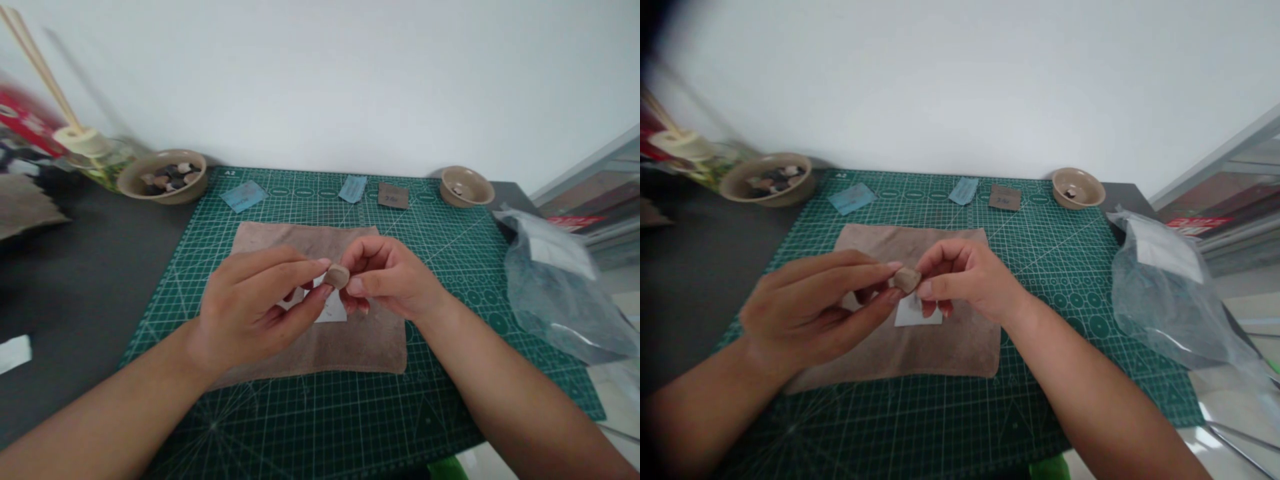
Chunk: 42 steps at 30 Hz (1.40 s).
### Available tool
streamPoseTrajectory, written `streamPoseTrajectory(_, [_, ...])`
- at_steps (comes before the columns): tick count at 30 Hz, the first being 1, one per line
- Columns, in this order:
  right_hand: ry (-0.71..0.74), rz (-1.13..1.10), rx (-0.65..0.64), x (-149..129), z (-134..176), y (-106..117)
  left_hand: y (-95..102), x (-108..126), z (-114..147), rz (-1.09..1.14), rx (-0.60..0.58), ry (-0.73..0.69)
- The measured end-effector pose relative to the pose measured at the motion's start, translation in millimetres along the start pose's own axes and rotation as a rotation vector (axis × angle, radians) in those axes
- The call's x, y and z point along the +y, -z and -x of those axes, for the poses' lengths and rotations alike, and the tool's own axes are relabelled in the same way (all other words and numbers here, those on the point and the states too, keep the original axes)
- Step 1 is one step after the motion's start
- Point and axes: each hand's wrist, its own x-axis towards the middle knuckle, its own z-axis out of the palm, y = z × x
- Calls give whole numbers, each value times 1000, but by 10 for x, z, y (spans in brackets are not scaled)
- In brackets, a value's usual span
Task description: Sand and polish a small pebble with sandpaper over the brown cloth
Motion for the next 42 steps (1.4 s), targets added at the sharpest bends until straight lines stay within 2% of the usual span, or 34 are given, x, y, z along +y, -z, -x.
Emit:
streamPoseTrajectory(10, [-20, 5, -23, -19, 24, -11, 26, 14, -3, -4, 20, -42])
streamPoseTrajectory(32, [-11, 41, -26, -19, 24, -15, 49, 39, -1, -28, -42, 12])
streamPoseTrajectory(42, [-18, 54, -21, -31, 33, -20, 48, 32, -2, -10, -29, 12])
